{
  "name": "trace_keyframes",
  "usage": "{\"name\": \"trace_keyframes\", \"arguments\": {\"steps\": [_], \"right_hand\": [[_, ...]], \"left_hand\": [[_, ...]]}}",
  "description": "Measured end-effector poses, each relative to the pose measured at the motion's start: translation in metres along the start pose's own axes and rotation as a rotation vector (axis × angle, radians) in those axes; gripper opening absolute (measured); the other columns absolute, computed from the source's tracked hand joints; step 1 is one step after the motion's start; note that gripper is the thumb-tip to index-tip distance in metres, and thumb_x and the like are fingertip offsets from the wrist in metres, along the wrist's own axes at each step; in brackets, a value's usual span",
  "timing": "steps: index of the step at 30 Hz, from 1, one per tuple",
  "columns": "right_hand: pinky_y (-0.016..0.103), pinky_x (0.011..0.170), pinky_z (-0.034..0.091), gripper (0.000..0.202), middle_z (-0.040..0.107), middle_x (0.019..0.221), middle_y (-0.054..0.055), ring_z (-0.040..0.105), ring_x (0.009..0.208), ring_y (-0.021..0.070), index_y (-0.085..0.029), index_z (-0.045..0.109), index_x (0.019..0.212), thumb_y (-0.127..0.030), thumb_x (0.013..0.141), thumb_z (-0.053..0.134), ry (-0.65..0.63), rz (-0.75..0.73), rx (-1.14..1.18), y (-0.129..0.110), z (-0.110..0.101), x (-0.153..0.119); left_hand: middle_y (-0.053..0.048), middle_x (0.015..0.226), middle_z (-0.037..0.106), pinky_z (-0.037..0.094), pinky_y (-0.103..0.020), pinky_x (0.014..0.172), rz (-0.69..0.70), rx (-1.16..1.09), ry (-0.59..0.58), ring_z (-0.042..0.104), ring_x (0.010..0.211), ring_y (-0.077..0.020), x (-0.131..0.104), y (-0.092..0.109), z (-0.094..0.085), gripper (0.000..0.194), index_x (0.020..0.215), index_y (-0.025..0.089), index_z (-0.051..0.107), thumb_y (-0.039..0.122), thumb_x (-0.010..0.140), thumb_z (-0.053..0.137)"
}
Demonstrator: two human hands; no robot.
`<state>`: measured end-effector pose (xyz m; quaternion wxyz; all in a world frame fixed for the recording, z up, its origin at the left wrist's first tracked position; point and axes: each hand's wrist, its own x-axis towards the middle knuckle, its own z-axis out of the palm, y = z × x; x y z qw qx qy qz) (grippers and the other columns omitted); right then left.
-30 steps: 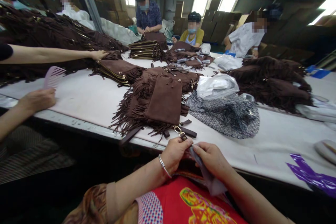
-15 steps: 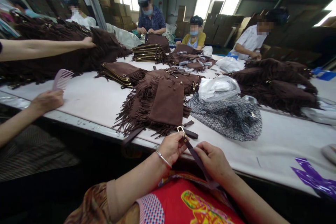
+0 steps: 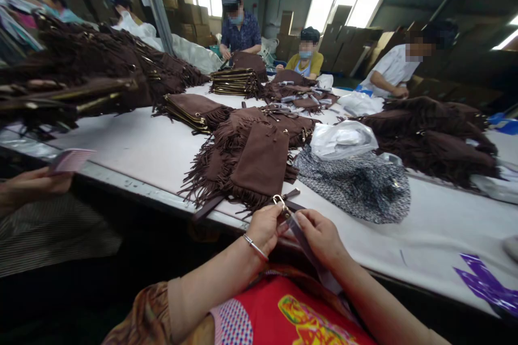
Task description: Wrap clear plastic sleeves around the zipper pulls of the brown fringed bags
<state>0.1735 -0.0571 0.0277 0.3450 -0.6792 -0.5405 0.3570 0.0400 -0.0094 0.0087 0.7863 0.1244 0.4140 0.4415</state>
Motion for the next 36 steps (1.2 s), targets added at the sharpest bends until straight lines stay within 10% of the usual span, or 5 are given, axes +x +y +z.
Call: {"name": "trace_keyframes", "arguments": {"steps": [7,16,21,36], "right_hand": [[0.025,0.050,0.045,0.033,0.069,0.071,0.002,0.064,0.058,0.0171,-0.018,0.058,0.081,-0.050,0.085,0.050,-0.231,0.260,0.068,0.017,-0.004,-0.036],[0.025,0.055,0.046,0.033,0.069,0.066,0.002,0.064,0.058,0.0165,-0.019,0.064,0.076,-0.045,0.088,0.048,-0.122,0.078,-0.028,0.003,0.006,-0.040],[0.024,0.047,0.043,0.036,0.068,0.058,0.002,0.062,0.051,0.0171,-0.017,0.065,0.080,-0.051,0.083,0.052,-0.111,0.212,0.155,0.008,0.013,-0.021],[0.019,0.042,0.033,0.046,0.065,0.050,0.002,0.051,0.041,0.0099,-0.014,0.064,0.078,-0.060,0.079,0.058,-0.225,0.330,0.381,0.014,0.006,-0.028]], "left_hand": [[-0.004,0.071,0.062,0.048,-0.021,0.059,0.018,0.009,0.011,0.058,0.065,-0.0106,0.001,-0.003,0.006,0.012,0.072,0.011,0.063,0.022,0.079,0.065],[-0.001,0.068,0.062,0.040,-0.019,0.048,0.044,0.057,0.016,0.054,0.054,-0.0083,0.005,-0.014,0.007,0.027,0.074,0.012,0.063,0.035,0.069,0.075],[0.001,0.057,0.056,0.030,-0.020,0.035,0.058,0.144,-0.034,0.046,0.040,-0.0088,0.001,-0.022,0.005,0.024,0.071,0.014,0.059,0.036,0.076,0.066],[-0.006,0.077,0.066,0.051,-0.025,0.053,-0.027,-0.025,0.133,0.065,0.065,-0.0150,0.014,0.001,0.007,0.018,0.079,0.014,0.056,0.029,0.084,0.064]]}}
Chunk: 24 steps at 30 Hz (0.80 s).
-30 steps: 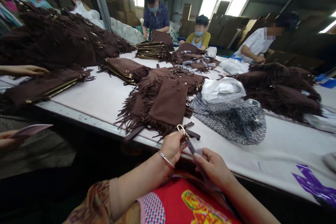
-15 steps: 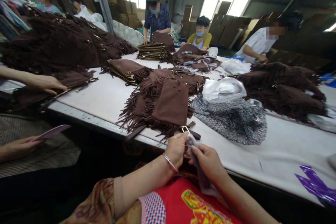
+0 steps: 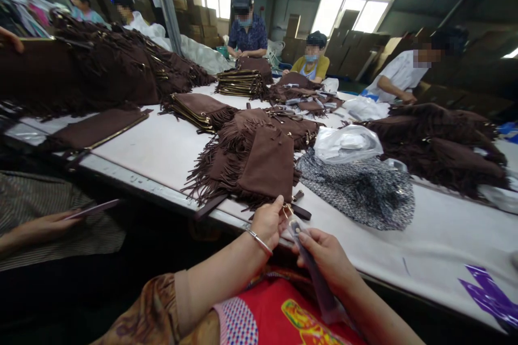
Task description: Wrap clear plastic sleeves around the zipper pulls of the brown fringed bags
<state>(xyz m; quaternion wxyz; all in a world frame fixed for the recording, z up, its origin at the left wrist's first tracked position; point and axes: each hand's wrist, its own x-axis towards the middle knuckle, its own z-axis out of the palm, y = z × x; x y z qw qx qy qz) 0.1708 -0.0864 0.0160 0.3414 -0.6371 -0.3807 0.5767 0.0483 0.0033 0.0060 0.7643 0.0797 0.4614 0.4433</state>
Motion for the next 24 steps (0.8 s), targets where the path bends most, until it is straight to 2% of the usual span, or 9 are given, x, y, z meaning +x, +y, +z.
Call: {"name": "trace_keyframes", "arguments": {"steps": [5,11,15,17,19,21,24], "right_hand": [[0.020,0.043,0.034,0.048,0.066,0.052,0.003,0.052,0.042,0.0107,-0.014,0.064,0.080,-0.061,0.080,0.055,0.052,-0.004,0.001,0.007,0.000,0.003],[0.023,0.043,0.037,0.053,0.066,0.053,0.004,0.053,0.042,0.0139,-0.014,0.067,0.081,-0.064,0.081,0.049,0.109,-0.028,-0.093,-0.002,0.002,0.011],[0.027,0.052,0.044,0.053,0.068,0.061,0.004,0.061,0.057,0.0193,-0.015,0.070,0.088,-0.062,0.085,0.045,0.163,-0.199,-0.206,-0.007,0.003,0.011],[0.028,0.064,0.048,0.052,0.072,0.076,0.006,0.065,0.072,0.0219,-0.015,0.071,0.095,-0.060,0.087,0.045,0.203,-0.324,-0.261,-0.006,0.004,0.007],[0.029,0.072,0.049,0.051,0.073,0.093,0.007,0.065,0.082,0.0229,-0.017,0.069,0.105,-0.059,0.087,0.046,0.232,-0.385,-0.269,-0.004,0.006,0.002],[0.028,0.066,0.050,0.055,0.073,0.090,0.008,0.066,0.075,0.0219,-0.016,0.067,0.107,-0.062,0.086,0.046,0.212,-0.319,-0.237,-0.001,0.006,-0.002],[0.025,0.047,0.043,0.059,0.069,0.061,0.006,0.060,0.052,0.0183,-0.014,0.067,0.090,-0.067,0.085,0.042,0.159,-0.150,-0.189,-0.002,0.008,-0.002]], "left_hand": [[-0.005,0.070,0.065,0.050,-0.025,0.054,0.064,0.039,-0.018,0.062,0.060,-0.0140,0.001,-0.006,0.003,0.015,0.072,0.013,0.059,0.021,0.077,0.070],[-0.007,0.070,0.067,0.045,-0.023,0.052,0.140,0.129,-0.023,0.061,0.058,-0.0132,0.001,-0.010,-0.001,0.022,0.069,0.012,0.062,0.029,0.069,0.077],[-0.008,0.071,0.068,0.046,-0.025,0.055,0.160,0.151,-0.038,0.062,0.059,-0.0141,0.002,-0.007,-0.004,0.027,0.069,0.012,0.065,0.035,0.065,0.079],[-0.009,0.072,0.069,0.047,-0.025,0.056,0.171,0.141,-0.051,0.062,0.061,-0.0149,0.002,-0.005,-0.004,0.028,0.069,0.012,0.066,0.035,0.064,0.080],[-0.009,0.071,0.069,0.048,-0.026,0.057,0.187,0.119,-0.064,0.063,0.061,-0.0156,0.002,-0.004,-0.002,0.028,0.068,0.011,0.066,0.035,0.062,0.080],[-0.009,0.068,0.069,0.048,-0.027,0.057,0.206,0.102,-0.077,0.063,0.060,-0.0163,0.003,-0.004,0.000,0.028,0.066,0.011,0.066,0.035,0.061,0.080],[-0.009,0.066,0.068,0.046,-0.026,0.051,0.223,0.148,-0.078,0.060,0.055,-0.0152,0.004,-0.007,0.002,0.028,0.065,0.011,0.066,0.036,0.063,0.078]]}}
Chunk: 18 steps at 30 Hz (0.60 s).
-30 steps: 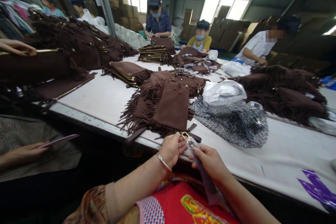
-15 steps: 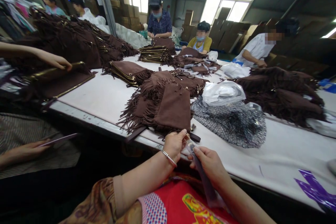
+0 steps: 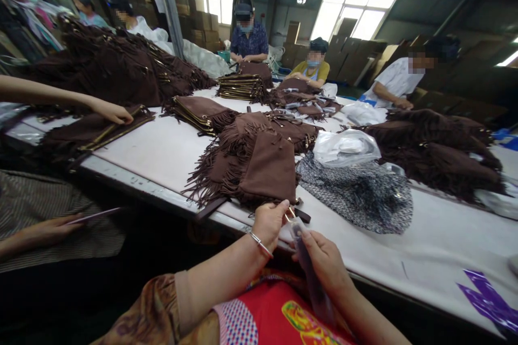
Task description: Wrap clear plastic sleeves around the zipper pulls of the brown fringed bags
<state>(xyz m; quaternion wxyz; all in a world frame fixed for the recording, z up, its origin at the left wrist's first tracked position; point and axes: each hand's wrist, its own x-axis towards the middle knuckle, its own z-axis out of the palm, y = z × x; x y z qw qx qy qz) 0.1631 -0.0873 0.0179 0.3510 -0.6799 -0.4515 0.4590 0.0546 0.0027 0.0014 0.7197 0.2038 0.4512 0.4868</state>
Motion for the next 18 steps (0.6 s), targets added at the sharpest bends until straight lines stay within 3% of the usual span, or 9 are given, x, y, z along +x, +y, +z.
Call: {"name": "trace_keyframes", "arguments": {"steps": [2,5,8,11,15,18], "right_hand": [[0.025,0.044,0.040,0.059,0.067,0.056,0.006,0.058,0.048,0.0177,-0.014,0.066,0.082,-0.068,0.084,0.042,0.021,0.036,0.021,-0.004,0.001,0.005],[0.027,0.049,0.044,0.054,0.070,0.062,0.007,0.062,0.055,0.0200,-0.016,0.066,0.076,-0.066,0.084,0.045,0.109,-0.029,0.014,-0.012,0.004,0.018],[0.028,0.057,0.048,0.048,0.071,0.065,0.007,0.065,0.062,0.0218,-0.017,0.065,0.072,-0.059,0.086,0.045,0.149,-0.086,-0.016,-0.019,0.007,0.030],[0.029,0.053,0.049,0.045,0.070,0.063,0.006,0.065,0.059,0.0220,-0.017,0.065,0.075,-0.057,0.085,0.045,0.115,-0.040,0.041,-0.023,0.012,0.036],[0.030,0.049,0.048,0.045,0.068,0.058,0.004,0.062,0.051,0.0209,-0.017,0.065,0.080,-0.058,0.083,0.048,0.048,0.024,0.165,-0.020,0.016,0.038],[0.027,0.043,0.042,0.044,0.066,0.054,0.003,0.057,0.046,0.0179,-0.016,0.064,0.081,-0.057,0.084,0.048,0.037,0.035,0.187,-0.015,0.015,0.037]], "left_hand": [[-0.007,0.062,0.065,0.040,-0.024,0.044,-0.006,0.070,0.007,0.056,0.048,-0.0132,-0.001,-0.003,0.001,0.029,0.066,0.011,0.066,0.038,0.066,0.076],[-0.002,0.050,0.057,0.032,-0.022,0.038,-0.017,0.121,-0.013,0.047,0.040,-0.0105,-0.005,-0.007,0.001,0.033,0.062,0.012,0.062,0.043,0.067,0.074],[0.000,0.048,0.053,0.032,-0.022,0.037,-0.038,0.076,-0.074,0.044,0.037,-0.0091,-0.009,-0.006,0.000,0.039,0.059,0.014,0.056,0.048,0.067,0.075],[0.001,0.049,0.053,0.033,-0.022,0.036,-0.044,0.061,-0.107,0.043,0.036,-0.0087,-0.011,-0.002,-0.004,0.039,0.060,0.015,0.054,0.048,0.068,0.073],[-0.001,0.055,0.055,0.039,-0.023,0.038,-0.037,0.038,-0.130,0.049,0.042,-0.0104,-0.012,0.006,-0.011,0.038,0.062,0.015,0.055,0.048,0.071,0.071],[-0.007,0.069,0.064,0.047,-0.024,0.049,-0.042,0.069,-0.155,0.059,0.056,-0.0135,-0.015,0.009,-0.016,0.031,0.068,0.011,0.063,0.040,0.068,0.075]]}}
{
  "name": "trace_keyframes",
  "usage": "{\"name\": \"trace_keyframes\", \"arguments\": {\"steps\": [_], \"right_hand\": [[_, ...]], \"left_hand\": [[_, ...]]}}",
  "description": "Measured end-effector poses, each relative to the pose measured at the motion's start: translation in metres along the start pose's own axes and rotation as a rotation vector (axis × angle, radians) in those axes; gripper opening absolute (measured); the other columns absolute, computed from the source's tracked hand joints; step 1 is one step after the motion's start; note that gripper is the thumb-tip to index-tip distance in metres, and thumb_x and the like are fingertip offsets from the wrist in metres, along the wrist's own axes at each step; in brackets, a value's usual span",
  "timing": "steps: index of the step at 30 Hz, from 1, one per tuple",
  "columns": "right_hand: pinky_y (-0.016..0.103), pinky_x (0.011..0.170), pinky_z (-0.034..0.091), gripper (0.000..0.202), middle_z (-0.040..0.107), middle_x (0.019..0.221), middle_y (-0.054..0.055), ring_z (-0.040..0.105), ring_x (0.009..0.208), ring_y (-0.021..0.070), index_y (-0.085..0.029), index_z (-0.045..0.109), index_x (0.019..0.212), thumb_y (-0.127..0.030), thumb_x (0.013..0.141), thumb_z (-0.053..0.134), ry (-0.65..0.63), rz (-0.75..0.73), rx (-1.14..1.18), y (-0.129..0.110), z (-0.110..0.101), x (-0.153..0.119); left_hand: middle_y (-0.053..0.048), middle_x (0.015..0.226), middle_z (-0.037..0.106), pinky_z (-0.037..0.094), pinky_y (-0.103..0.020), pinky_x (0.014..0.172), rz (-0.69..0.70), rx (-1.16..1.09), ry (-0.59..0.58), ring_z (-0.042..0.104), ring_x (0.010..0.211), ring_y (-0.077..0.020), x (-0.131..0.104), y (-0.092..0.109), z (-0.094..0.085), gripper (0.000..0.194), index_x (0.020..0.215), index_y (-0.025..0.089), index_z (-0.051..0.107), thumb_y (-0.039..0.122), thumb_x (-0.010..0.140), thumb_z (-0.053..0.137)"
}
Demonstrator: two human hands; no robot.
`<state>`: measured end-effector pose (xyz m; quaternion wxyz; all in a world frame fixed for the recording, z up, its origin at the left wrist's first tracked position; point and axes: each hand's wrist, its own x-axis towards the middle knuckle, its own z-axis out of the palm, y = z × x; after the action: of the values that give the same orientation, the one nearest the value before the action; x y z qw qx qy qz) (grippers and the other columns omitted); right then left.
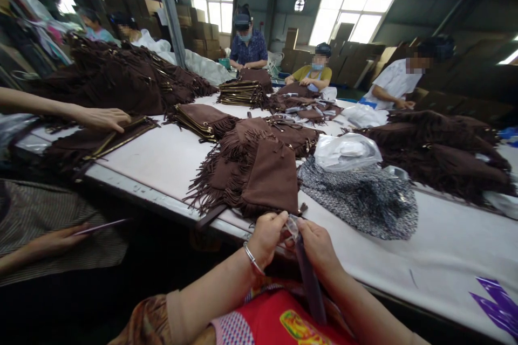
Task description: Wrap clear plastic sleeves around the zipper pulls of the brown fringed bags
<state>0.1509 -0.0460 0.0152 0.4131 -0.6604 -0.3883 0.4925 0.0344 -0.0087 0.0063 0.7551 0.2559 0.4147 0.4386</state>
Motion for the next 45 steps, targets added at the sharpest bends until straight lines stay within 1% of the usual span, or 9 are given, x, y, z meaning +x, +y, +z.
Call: {"name": "trace_keyframes", "arguments": {"steps": [7,12,15,21,26,31,34,40,45], "right_hand": [[0.024,0.040,0.035,0.041,0.059,0.046,0.000,0.050,0.041,0.0149,-0.018,0.063,0.082,-0.056,0.085,0.047,0.063,0.028,0.057,0.004,-0.005,-0.003],[0.023,0.039,0.033,0.043,0.057,0.047,0.000,0.049,0.040,0.0136,-0.017,0.061,0.078,-0.058,0.084,0.049,0.030,0.008,0.120,0.002,0.000,-0.007],[0.022,0.038,0.031,0.046,0.056,0.046,-0.001,0.047,0.038,0.0122,-0.017,0.060,0.079,-0.061,0.083,0.050,-0.002,0.020,0.151,0.004,-0.001,-0.008],[0.020,0.037,0.035,0.044,0.064,0.062,-0.001,0.052,0.039,0.0099,-0.016,0.058,0.090,-0.056,0.075,0.063,-0.164,0.076,0.130,0.012,-0.008,-0.013],[0.019,0.033,0.035,0.039,0.063,0.056,-0.002,0.053,0.036,0.0104,-0.017,0.055,0.080,-0.056,0.074,0.061,-0.207,0.136,0.012,0.014,-0.008,-0.025],[0.020,0.033,0.037,0.038,0.061,0.053,-0.002,0.053,0.036,0.0112,-0.018,0.053,0.075,-0.055,0.073,0.061,-0.244,0.195,0.088,0.012,-0.008,-0.029],[0.019,0.033,0.037,0.039,0.061,0.053,-0.002,0.052,0.036,0.0107,-0.018,0.054,0.076,-0.055,0.074,0.063,-0.255,0.216,0.168,0.011,-0.007,-0.028],[0.019,0.036,0.038,0.037,0.064,0.057,-0.001,0.055,0.039,0.0106,-0.016,0.056,0.079,-0.053,0.075,0.063,-0.274,0.164,0.237,0.009,0.001,-0.027],[0.020,0.037,0.040,0.039,0.065,0.055,0.001,0.056,0.039,0.0118,-0.016,0.056,0.074,-0.054,0.076,0.061,-0.279,0.205,0.148,0.009,0.008,-0.033]], "left_hand": [[-0.011,0.092,0.072,0.052,-0.024,0.062,0.030,0.199,-0.152,0.065,0.070,-0.0162,-0.012,0.003,-0.007,0.029,0.089,0.012,0.073,0.022,0.063,0.078],[-0.005,0.063,0.066,0.044,-0.021,0.050,0.070,0.312,-0.042,0.058,0.054,-0.0128,-0.007,0.000,-0.008,0.014,0.075,0.014,0.070,0.027,0.073,0.069],[-0.003,0.062,0.064,0.043,-0.023,0.048,0.090,0.387,0.018,0.057,0.052,-0.0144,-0.004,-0.002,-0.007,0.010,0.073,0.017,0.066,0.025,0.077,0.063],[-0.005,0.071,0.063,0.043,-0.026,0.075,0.559,0.697,0.110,0.056,0.071,-0.0178,0.002,0.007,-0.013,0.012,0.069,0.021,0.066,0.016,0.078,0.060],[-0.006,0.074,0.060,0.039,-0.029,0.083,0.651,0.798,0.131,0.054,0.076,-0.0202,0.012,0.004,-0.017,0.014,0.072,0.022,0.064,0.013,0.080,0.057],[-0.005,0.068,0.058,0.042,-0.029,0.081,0.551,0.708,0.186,0.057,0.076,-0.0203,0.016,0.005,-0.013,0.013,0.065,0.022,0.061,0.013,0.075,0.064],[-0.003,0.066,0.061,0.047,-0.027,0.066,0.330,0.582,0.212,0.059,0.067,-0.0178,0.010,0.007,-0.010,0.009,0.069,0.020,0.061,0.021,0.077,0.064],[-0.003,0.057,0.059,0.040,-0.023,0.039,-0.197,0.162,-0.049,0.052,0.041,-0.0121,-0.017,-0.007,-0.006,0.037,0.069,0.015,0.060,0.051,0.078,0.062],[-0.001,0.053,0.056,0.044,-0.023,0.046,-0.292,-0.028,0.065,0.057,0.048,-0.0142,-0.005,-0.010,0.012,0.023,0.065,0.014,0.056,0.030,0.077,0.067]]}}
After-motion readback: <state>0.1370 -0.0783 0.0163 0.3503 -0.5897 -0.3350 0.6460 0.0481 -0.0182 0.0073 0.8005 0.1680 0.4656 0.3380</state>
